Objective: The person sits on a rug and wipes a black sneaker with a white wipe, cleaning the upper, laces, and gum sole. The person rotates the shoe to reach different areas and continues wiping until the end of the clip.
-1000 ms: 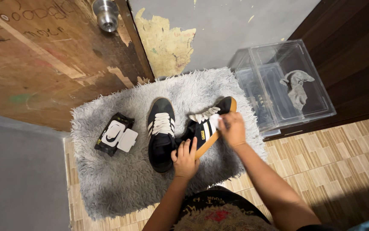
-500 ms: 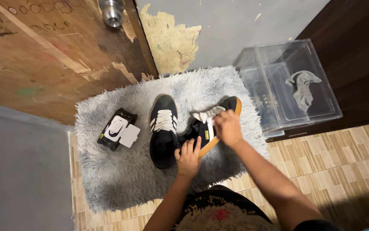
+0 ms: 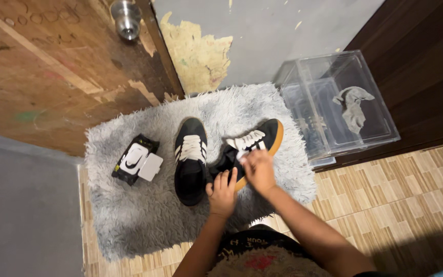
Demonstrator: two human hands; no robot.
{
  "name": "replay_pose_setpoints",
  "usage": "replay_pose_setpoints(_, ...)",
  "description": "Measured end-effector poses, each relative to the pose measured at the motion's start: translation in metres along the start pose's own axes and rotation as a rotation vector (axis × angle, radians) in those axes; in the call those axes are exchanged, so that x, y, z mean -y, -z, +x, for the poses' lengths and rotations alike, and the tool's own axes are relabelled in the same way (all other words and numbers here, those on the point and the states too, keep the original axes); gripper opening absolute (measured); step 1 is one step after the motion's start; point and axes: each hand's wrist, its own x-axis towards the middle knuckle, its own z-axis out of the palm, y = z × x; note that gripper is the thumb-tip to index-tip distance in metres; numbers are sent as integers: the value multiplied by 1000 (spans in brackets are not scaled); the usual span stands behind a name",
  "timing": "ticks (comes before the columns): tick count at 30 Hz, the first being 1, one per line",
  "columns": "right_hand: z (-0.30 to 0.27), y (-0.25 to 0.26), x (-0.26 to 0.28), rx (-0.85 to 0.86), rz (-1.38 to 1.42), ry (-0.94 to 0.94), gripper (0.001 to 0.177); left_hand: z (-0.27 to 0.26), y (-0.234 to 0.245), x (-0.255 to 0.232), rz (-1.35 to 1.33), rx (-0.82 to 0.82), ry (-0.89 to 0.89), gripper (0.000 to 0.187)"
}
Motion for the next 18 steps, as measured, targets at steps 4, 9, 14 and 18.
replay_pose_setpoints(4, -2, 8, 11, 31, -51, 135, 11, 10, 8, 12, -31, 147, -15, 86)
replay_pose_setpoints(9, 22, 31, -45, 36, -394, 146, 13, 14, 16, 24, -99, 153, -119, 92)
replay_pose_setpoints(14, 23, 57, -83, -130, -447, -213, 9, 8, 23, 21, -183, 171, -280, 82)
replay_pose_setpoints(18, 8, 44, -76, -226, -221, -257, 11, 3, 18, 22, -176, 63, -413, 71)
